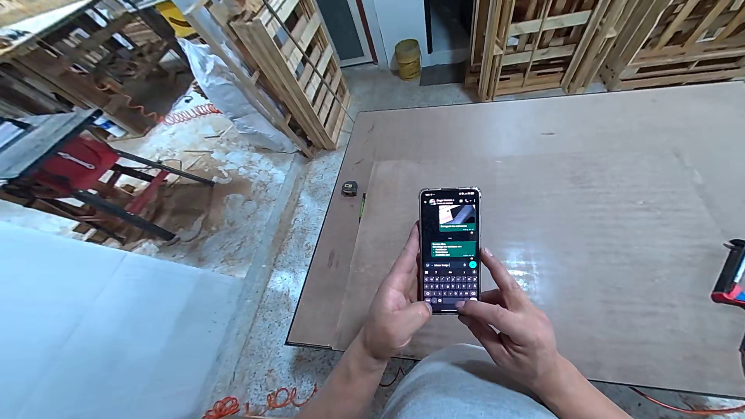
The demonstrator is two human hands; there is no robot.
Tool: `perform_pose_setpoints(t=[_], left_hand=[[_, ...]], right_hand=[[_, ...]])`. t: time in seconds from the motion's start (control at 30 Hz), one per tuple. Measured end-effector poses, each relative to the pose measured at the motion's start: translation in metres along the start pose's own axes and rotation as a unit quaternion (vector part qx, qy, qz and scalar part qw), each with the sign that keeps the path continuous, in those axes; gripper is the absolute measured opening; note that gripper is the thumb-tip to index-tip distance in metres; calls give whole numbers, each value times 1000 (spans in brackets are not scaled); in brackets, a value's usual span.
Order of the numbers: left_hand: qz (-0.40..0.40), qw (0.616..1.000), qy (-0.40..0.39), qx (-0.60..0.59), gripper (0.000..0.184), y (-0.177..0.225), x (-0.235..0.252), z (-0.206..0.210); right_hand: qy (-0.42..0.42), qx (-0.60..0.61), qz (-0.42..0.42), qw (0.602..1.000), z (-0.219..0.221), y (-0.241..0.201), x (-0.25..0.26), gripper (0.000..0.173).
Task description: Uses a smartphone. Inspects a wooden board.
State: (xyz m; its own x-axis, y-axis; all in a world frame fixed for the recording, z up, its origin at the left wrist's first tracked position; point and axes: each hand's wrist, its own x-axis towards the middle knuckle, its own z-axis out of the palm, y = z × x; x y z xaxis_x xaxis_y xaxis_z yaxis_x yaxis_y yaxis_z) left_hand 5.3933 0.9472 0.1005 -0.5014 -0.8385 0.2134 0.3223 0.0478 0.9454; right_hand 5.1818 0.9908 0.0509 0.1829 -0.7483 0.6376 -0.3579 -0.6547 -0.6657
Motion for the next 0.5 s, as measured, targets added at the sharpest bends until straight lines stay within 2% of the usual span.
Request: perform_pose_setpoints(t=[0.33, 0.4, 0.5], left_hand=[[-4, 1000, 17, -4, 102, -1, 2, 2], [-1, 999, 51, 1, 91, -2, 3, 5], [16, 989, 148, 2, 69, -7, 7, 16]], right_hand=[[15, 12, 6, 1000, 0, 0, 3, 26], [15, 11, 5, 1000, 1, 0, 3, 29], [12, 8, 1, 1000, 3, 0, 3, 30]])
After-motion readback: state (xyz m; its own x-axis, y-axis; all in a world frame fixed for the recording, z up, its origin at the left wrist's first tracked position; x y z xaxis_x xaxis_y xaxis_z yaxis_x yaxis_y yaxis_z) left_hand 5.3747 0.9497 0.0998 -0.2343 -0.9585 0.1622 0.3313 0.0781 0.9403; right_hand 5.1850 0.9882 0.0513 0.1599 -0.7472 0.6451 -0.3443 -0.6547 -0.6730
